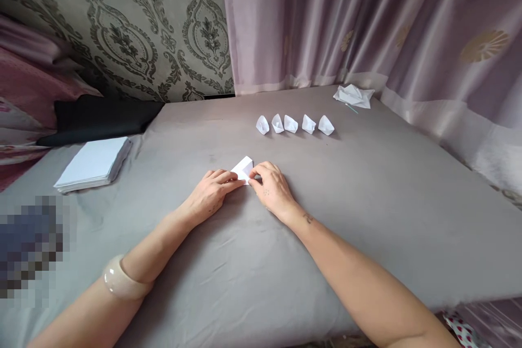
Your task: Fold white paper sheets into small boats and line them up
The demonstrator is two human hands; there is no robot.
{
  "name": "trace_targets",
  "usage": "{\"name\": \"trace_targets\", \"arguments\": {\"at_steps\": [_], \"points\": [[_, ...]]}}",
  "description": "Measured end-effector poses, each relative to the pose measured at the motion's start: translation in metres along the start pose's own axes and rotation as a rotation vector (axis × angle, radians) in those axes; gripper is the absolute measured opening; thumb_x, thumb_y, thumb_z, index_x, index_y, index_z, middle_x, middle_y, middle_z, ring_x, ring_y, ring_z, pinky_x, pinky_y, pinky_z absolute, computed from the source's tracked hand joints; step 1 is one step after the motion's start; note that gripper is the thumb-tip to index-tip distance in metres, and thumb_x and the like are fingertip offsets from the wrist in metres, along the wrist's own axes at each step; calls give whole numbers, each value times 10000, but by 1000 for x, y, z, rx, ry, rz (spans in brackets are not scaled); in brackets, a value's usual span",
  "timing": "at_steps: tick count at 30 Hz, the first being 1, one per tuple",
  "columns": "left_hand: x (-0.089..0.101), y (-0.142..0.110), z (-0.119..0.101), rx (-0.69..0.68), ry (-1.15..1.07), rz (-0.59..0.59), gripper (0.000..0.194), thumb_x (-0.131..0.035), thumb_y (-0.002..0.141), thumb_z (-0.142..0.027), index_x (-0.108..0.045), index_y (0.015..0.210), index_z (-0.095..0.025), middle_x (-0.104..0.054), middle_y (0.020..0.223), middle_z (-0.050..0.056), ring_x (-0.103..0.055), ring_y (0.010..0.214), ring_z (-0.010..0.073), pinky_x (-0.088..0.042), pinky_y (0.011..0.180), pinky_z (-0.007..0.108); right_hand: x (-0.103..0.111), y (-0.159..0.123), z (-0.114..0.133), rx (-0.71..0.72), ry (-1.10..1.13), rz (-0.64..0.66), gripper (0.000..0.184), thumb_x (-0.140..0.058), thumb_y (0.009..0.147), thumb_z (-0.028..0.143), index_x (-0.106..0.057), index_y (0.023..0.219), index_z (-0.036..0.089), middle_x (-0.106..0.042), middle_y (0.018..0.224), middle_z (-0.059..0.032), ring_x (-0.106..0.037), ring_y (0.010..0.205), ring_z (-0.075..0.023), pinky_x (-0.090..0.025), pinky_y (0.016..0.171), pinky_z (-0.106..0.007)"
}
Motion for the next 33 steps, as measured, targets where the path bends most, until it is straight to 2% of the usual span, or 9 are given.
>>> {"name": "trace_targets", "arguments": {"at_steps": [4,6,10,13,17,21,26,29,33], "points": [[0,0,-2,45,6,34,486,-312,889,-61,-607,1237,-229,-646,1012,88,-550,912,211,-414,772,329,-2,-16,22,110,-243,27,300,-426,923,112,-629,1110,229,-639,1067,-61,-554,958,-196,-463,786,-310],[4,2,-1,78,-32,32,490,-341,851,-63,-647,1190,-242,-660,991,85,-557,883,217,-431,750,323,-5,-25,31,159,-368,76,376,-369,921,73,-615,1164,222,-620,1140,-83,-554,988,-207,-475,777,-320],[15,10,22,303,-226,20,370,-435,778,-136,-741,951,-253,-694,936,51,-598,825,206,-444,676,279,-8,-37,43,206,-467,154,326,-411,937,166,-592,1208,186,-576,1254,-120,-552,1077,-236,-481,865,-366],[13,19,43,513,-362,75,316,-479,776,-229,-728,968,-202,-697,806,40,-596,705,183,-419,629,263,-7,-40,48,199,-486,149,356,-386,966,264,-578,1238,137,-535,1340,-153,-511,1194,-262,-423,990,-413],[7,34,52,589,-409,103,271,-494,792,-347,-704,768,-178,-612,636,21,-521,603,154,-343,541,250,-10,-43,49,192,-489,130,439,-323,987,323,-569,1263,85,-516,1372,-188,-453,1285,-278,-381,1044,-432],[-12,32,63,716,-640,99,264,-620,703,-423,-670,742,-167,-557,595,-13,-469,554,119,-317,501,226,-12,-44,49,201,-497,120,452,-324,986,325,-556,1281,73,-499,1390,-195,-435,1303,-280,-381,1045,-438],[-26,30,66,782,-876,60,289,-692,624,-422,-642,725,-155,-549,588,-24,-467,532,99,-319,480,211,-10,-43,49,191,-488,115,435,-342,979,327,-560,1275,96,-506,1384,-186,-440,1298,-272,-385,1044,-435],[-23,28,69,800,-838,28,265,-670,649,-407,-646,726,-154,-550,591,-19,-470,534,102,-324,475,212,-10,-43,49,183,-493,121,435,-347,977,326,-556,1282,96,-505,1384,-181,-446,1288,-270,-381,1049,-428],[-20,30,68,736,-785,10,234,-654,685,-371,-638,772,-154,-580,633,-7,-500,560,110,-347,485,213,-10,-43,48,180,-499,120,441,-355,974,328,-550,1293,94,-503,1388,-179,-438,1293,-276,-375,1057,-432]]}}
Point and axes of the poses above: each hand's wrist, its own y-axis towards the middle knuckle, its own x-axis out of the back of the hand, z = x × y, the point moved 10 cm from there along y, towards the middle knuckle
